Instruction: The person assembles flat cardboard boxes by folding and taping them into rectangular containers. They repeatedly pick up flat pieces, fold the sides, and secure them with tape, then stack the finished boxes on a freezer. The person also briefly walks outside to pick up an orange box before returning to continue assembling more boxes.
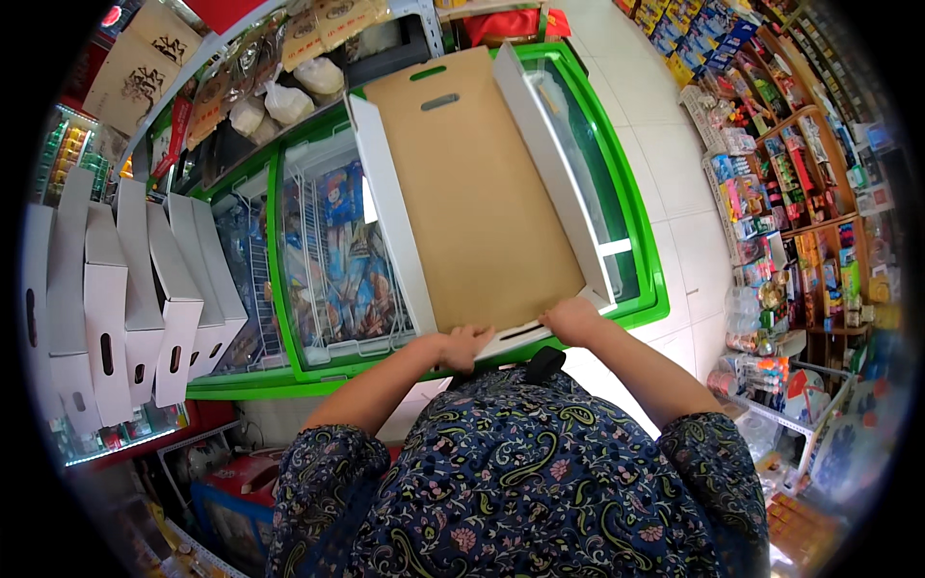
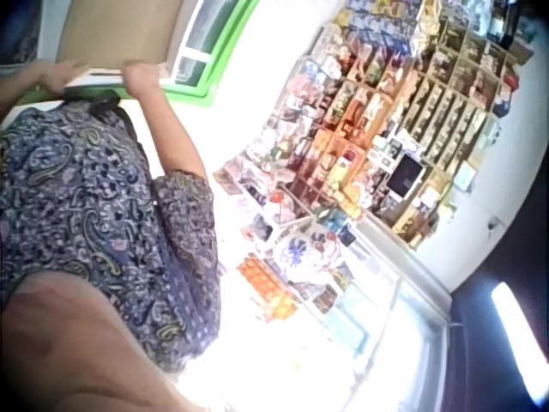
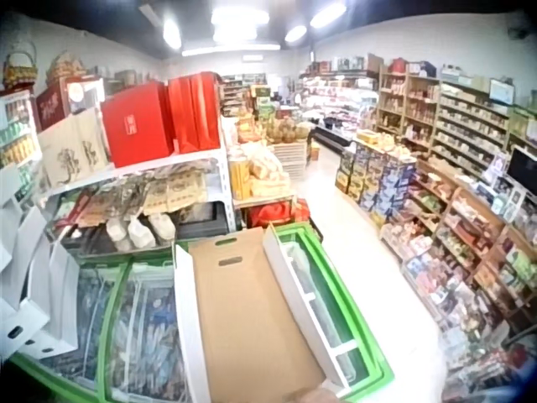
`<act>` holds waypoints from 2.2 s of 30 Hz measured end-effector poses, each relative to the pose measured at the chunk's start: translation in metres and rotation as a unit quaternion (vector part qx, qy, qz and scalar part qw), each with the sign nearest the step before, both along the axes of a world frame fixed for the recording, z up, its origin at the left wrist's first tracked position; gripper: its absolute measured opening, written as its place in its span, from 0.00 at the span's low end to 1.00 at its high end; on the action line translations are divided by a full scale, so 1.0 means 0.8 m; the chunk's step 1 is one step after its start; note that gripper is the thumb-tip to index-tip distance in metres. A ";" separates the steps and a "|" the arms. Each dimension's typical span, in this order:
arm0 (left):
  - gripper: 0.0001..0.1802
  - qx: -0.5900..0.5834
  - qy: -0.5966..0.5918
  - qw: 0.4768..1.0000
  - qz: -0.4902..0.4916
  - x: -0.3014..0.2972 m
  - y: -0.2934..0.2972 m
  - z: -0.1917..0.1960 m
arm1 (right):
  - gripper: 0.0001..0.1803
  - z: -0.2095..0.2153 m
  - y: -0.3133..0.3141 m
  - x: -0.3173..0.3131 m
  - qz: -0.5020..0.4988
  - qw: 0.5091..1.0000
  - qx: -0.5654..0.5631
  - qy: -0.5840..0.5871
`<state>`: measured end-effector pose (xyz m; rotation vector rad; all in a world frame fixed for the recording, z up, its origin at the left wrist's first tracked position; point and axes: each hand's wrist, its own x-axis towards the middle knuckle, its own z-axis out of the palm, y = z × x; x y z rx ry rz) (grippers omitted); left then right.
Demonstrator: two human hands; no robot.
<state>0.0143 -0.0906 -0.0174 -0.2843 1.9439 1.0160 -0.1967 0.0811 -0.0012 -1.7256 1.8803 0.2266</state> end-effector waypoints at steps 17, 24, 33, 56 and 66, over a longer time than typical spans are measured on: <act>0.18 -0.088 0.141 0.986 -0.024 0.012 0.004 -0.040 | 0.12 -0.010 -0.012 -0.057 0.106 0.980 0.165 0.032; 0.21 -0.029 0.110 0.993 -0.008 0.009 0.006 -0.102 | 0.16 -0.019 -0.024 -0.067 0.183 0.958 0.219 0.003; 0.26 0.022 0.223 0.973 0.050 0.007 -0.012 -0.080 | 0.17 -0.050 -0.040 -0.080 0.168 0.947 0.274 -0.004; 0.31 0.001 0.220 0.524 0.823 0.174 0.002 0.004 | 0.26 0.069 -0.028 -0.062 -0.335 0.922 0.024 -0.191; 0.24 0.118 0.251 0.344 0.897 0.190 0.009 -0.081 | 0.17 -0.015 -0.156 -0.243 -0.457 0.825 -0.317 -0.103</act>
